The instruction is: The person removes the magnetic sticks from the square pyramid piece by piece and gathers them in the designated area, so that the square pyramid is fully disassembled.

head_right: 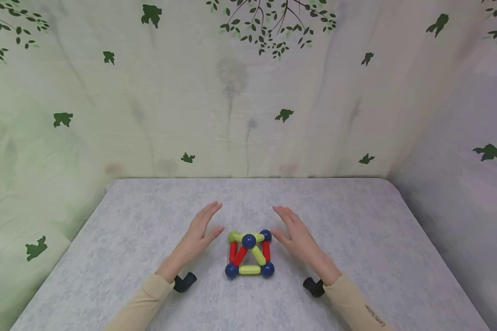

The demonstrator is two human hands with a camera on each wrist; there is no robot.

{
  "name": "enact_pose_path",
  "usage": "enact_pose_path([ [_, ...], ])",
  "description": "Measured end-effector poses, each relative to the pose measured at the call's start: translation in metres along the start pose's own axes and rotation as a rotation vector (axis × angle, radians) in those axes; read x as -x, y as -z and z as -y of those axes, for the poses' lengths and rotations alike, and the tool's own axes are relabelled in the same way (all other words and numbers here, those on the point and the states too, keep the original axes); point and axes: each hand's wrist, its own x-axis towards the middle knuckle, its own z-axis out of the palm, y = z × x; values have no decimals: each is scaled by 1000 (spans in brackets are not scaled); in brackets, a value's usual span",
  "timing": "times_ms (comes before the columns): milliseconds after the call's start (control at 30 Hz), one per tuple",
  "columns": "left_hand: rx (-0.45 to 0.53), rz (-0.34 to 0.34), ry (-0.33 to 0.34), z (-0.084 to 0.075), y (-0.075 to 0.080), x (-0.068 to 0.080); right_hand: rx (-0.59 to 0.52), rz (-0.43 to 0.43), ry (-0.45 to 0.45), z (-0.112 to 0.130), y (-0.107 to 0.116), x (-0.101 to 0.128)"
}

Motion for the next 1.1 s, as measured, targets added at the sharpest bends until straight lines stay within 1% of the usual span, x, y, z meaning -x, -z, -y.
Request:
enact_pose_path([
  [67,148,1,-33,-3,-4,0,-134,12,18,2,-3,2],
  [133,304,5,-40,-5,-9,0,-254,27,16,4,-7,5],
  [200,448,18,-26,-9,-15,0,-355,45,-6,6,-11,8],
  [267,575,40,8,-13,-21,1,-446,72,-37,9,-15,10],
  [333,667,58,34,-16,-27,2,-515,96,-68,11,-18,13],
  [400,709,72,49,-20,-33,3,-570,112,-90,13,-21,15],
  [500,714,86,64,-26,-39,6,-624,140,-115,14,-24,18],
  [633,677,122,104,-48,-35,9,-672,178,-128,17,-29,20],
  [733,632,138,121,-62,-30,10,-681,194,-125,20,-31,21],
  [833,579,129,105,-65,-32,10,-672,201,-134,24,-32,20],
  [900,567,125,92,-65,-32,10,-664,197,-143,25,-32,20],
  [1000,573,129,63,-62,-31,8,-668,191,-152,27,-33,20],
  [1100,579,115,36,-56,-29,6,-668,190,-162,29,-33,21],
])
